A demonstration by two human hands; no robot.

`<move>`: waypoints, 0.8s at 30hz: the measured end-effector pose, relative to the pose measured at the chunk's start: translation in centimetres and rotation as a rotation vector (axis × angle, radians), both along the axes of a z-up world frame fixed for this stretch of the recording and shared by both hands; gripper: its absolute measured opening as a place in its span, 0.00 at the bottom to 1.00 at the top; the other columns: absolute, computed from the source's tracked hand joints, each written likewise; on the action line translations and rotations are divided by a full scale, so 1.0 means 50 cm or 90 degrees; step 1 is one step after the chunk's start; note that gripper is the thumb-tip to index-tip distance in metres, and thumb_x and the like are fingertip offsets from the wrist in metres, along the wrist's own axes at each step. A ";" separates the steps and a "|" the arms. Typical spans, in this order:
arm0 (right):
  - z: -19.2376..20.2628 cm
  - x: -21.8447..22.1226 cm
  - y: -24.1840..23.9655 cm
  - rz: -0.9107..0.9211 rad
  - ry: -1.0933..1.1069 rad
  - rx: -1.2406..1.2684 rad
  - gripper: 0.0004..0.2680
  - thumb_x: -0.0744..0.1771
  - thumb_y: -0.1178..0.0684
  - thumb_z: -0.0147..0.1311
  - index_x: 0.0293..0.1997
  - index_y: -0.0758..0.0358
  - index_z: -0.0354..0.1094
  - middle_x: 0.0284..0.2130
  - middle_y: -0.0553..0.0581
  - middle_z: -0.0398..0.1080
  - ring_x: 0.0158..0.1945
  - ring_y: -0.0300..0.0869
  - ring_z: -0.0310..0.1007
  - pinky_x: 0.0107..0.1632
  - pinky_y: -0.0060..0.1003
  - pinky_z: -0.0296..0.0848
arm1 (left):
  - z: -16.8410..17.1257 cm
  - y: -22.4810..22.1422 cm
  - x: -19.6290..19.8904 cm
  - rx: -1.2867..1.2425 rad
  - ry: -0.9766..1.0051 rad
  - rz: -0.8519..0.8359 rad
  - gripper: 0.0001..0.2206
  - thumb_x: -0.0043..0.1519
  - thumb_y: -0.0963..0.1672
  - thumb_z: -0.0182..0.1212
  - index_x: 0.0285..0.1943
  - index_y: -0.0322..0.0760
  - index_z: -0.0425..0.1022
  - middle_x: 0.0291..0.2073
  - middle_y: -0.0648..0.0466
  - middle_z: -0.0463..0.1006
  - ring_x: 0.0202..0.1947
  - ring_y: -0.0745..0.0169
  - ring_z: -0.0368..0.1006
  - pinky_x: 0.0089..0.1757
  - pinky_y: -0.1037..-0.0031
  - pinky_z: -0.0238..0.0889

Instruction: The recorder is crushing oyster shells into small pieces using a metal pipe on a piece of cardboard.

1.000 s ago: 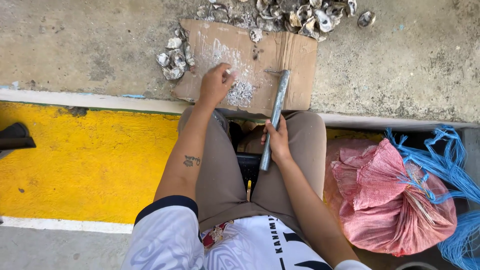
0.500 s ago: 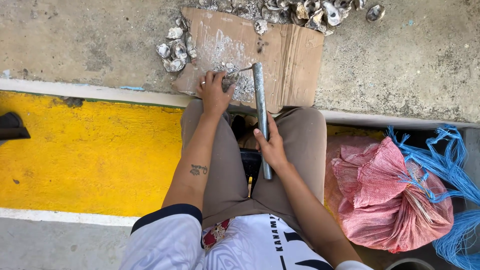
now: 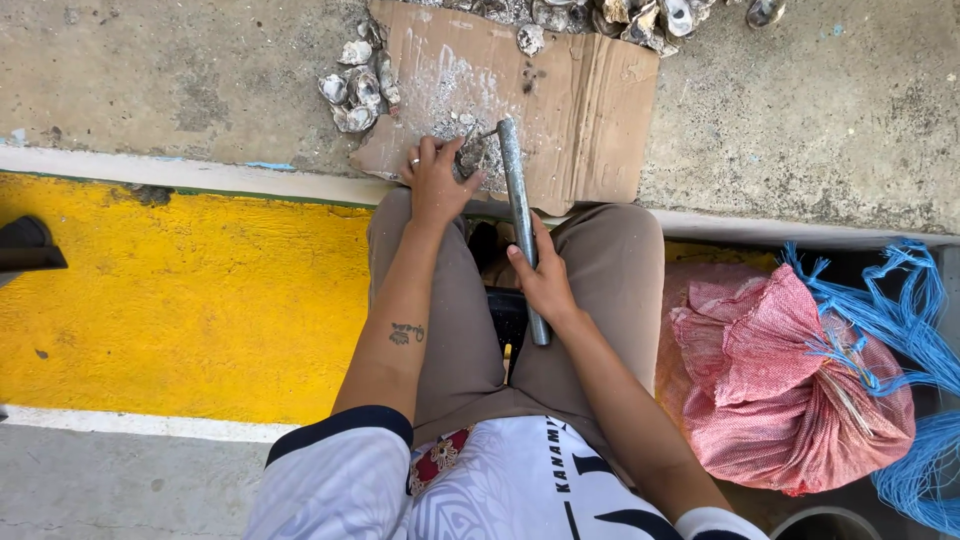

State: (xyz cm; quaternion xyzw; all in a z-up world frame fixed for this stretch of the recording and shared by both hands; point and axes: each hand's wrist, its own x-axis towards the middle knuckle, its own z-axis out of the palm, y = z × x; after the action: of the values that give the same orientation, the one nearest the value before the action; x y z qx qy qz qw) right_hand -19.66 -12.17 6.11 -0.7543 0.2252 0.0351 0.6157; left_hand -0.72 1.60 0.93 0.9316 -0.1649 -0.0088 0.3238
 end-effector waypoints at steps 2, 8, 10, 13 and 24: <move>0.015 -0.002 0.004 -0.005 0.004 -0.008 0.26 0.70 0.50 0.53 0.78 0.57 0.43 0.24 0.52 0.67 0.25 0.34 0.67 0.29 0.33 0.71 | -0.008 -0.004 0.004 0.007 -0.002 -0.005 0.29 0.49 0.54 0.76 0.60 0.46 0.77 0.53 0.50 0.67 0.59 0.43 0.59 0.57 0.44 0.47; 0.013 -0.003 0.009 -0.001 -0.053 -0.077 0.26 0.70 0.50 0.53 0.78 0.60 0.44 0.32 0.56 0.70 0.31 0.37 0.69 0.36 0.35 0.72 | -0.013 -0.006 0.004 0.019 -0.021 -0.022 0.29 0.52 0.56 0.75 0.59 0.42 0.77 0.53 0.49 0.67 0.59 0.43 0.58 0.58 0.45 0.47; -0.001 -0.002 0.008 0.026 -0.086 -0.127 0.26 0.71 0.51 0.54 0.78 0.62 0.45 0.35 0.57 0.72 0.35 0.38 0.70 0.41 0.35 0.72 | -0.011 -0.006 0.005 0.019 -0.028 -0.028 0.29 0.53 0.56 0.74 0.59 0.41 0.77 0.53 0.49 0.67 0.59 0.43 0.58 0.58 0.46 0.47; 0.011 0.004 0.005 0.015 -0.065 -0.125 0.25 0.70 0.51 0.56 0.76 0.63 0.47 0.36 0.58 0.73 0.37 0.39 0.70 0.43 0.35 0.72 | -0.020 -0.011 0.008 0.019 -0.040 -0.025 0.30 0.54 0.56 0.73 0.60 0.39 0.77 0.53 0.49 0.68 0.59 0.42 0.58 0.59 0.45 0.47; 0.027 0.015 -0.002 0.015 -0.007 -0.122 0.25 0.69 0.52 0.54 0.76 0.62 0.48 0.37 0.62 0.74 0.37 0.43 0.72 0.44 0.39 0.73 | -0.026 -0.010 0.009 0.025 -0.054 -0.034 0.30 0.55 0.57 0.72 0.60 0.38 0.76 0.53 0.49 0.68 0.59 0.43 0.59 0.60 0.45 0.47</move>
State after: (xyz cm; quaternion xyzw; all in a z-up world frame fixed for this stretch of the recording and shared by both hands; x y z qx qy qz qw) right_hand -18.91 -12.25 7.47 -0.8125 0.2153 0.0167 0.5415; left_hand -0.28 1.09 -0.37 0.9325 -0.2034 0.0185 0.2979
